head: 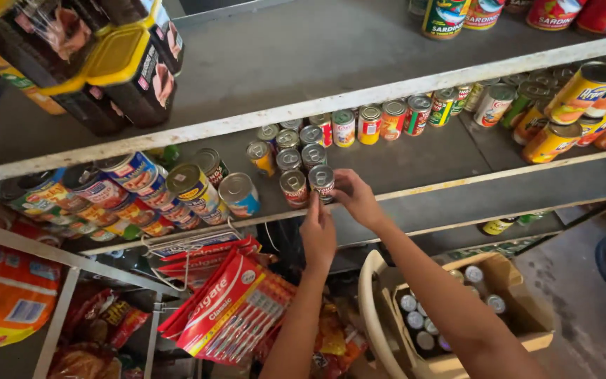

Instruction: Organize and restock canned goods on shelves from a cardboard box.

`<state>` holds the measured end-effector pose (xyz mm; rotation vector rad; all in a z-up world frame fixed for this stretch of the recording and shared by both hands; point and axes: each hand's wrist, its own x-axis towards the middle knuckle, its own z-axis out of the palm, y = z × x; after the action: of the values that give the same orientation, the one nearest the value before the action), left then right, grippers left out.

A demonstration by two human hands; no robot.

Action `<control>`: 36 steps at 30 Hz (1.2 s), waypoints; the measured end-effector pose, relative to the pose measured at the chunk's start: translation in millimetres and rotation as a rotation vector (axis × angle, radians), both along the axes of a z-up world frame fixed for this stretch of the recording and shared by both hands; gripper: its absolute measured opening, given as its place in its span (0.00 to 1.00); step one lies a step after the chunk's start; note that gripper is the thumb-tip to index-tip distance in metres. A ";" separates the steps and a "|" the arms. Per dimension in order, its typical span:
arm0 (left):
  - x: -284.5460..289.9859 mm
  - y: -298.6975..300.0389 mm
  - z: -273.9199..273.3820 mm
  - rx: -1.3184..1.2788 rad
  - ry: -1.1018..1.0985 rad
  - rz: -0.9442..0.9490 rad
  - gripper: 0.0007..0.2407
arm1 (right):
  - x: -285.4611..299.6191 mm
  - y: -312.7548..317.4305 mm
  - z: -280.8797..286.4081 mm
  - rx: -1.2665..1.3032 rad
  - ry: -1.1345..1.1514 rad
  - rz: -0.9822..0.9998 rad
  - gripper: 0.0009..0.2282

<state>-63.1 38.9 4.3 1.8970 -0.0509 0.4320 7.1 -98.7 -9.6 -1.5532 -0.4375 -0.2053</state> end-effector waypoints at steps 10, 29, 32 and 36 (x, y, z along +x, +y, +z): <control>3.4 -36.0 28.0 0.009 0.008 -0.141 0.20 | -41.9 -52.6 66.7 -0.072 0.028 -0.075 0.09; 70.6 -277.0 281.0 -0.080 -0.494 -0.290 0.20 | -19.6 -260.2 304.7 -0.078 -0.395 -0.339 0.10; 88.9 -316.8 287.4 -0.171 -0.612 -0.392 0.17 | -33.9 -286.4 333.5 -0.232 -0.813 -0.584 0.11; 86.6 -355.7 312.0 -0.147 -0.499 -0.430 0.19 | -30.7 -334.4 348.2 -0.183 -0.892 -0.857 0.12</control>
<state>23.5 -316.8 316.4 1.5392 -0.7233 0.5812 -23.6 -433.1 338.6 -1.6899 -0.4464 -1.5915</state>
